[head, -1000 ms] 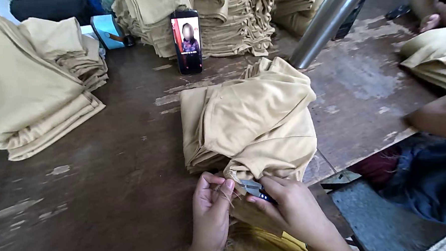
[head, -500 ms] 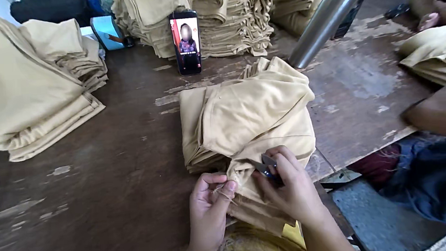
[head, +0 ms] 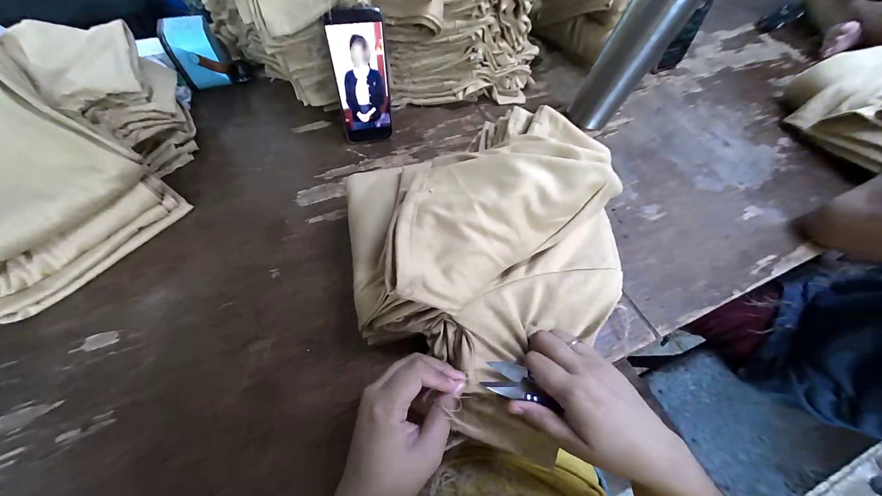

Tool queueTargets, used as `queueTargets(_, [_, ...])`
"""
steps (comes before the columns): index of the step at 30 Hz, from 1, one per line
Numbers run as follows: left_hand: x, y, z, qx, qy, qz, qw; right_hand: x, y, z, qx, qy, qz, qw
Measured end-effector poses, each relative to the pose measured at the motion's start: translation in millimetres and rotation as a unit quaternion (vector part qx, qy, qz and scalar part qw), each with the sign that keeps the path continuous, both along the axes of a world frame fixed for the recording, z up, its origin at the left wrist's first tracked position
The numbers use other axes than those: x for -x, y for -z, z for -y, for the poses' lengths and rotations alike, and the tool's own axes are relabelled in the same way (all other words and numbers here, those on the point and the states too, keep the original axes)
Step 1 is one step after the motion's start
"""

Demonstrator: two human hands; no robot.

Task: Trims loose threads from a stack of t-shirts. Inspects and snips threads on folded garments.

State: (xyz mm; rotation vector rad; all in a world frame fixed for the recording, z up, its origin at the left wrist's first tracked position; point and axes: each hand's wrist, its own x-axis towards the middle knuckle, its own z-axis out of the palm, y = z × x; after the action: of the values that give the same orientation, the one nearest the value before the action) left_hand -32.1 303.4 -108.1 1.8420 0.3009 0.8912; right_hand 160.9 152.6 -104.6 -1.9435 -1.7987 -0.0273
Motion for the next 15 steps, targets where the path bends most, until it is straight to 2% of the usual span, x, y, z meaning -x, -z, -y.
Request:
queueTargets(4, [-1.5,0.6,3.6,-0.06,-0.043,0.005,0.997,4.8,-2.2,-5.8,0.006,0.013,0.046,0.999])
queueTargets(9, [-2.0,0.0,5.2,-0.116,-0.038,0.009,0.992,11.0,-0.2,-11.0,-0.005,0.03,0.069,0.997])
queueTargets(13, [0.6,-0.7,1.9,-0.097,-0.023,0.007,0.995,15.0,-13.1,-9.6,0.042,0.04,0.037,0.998])
queueTargets(15, [3.6,-3.2,-1.1,-0.079,0.006,0.01,0.997,12.1,-6.1,-9.3,0.017,0.034,0.045,0.998])
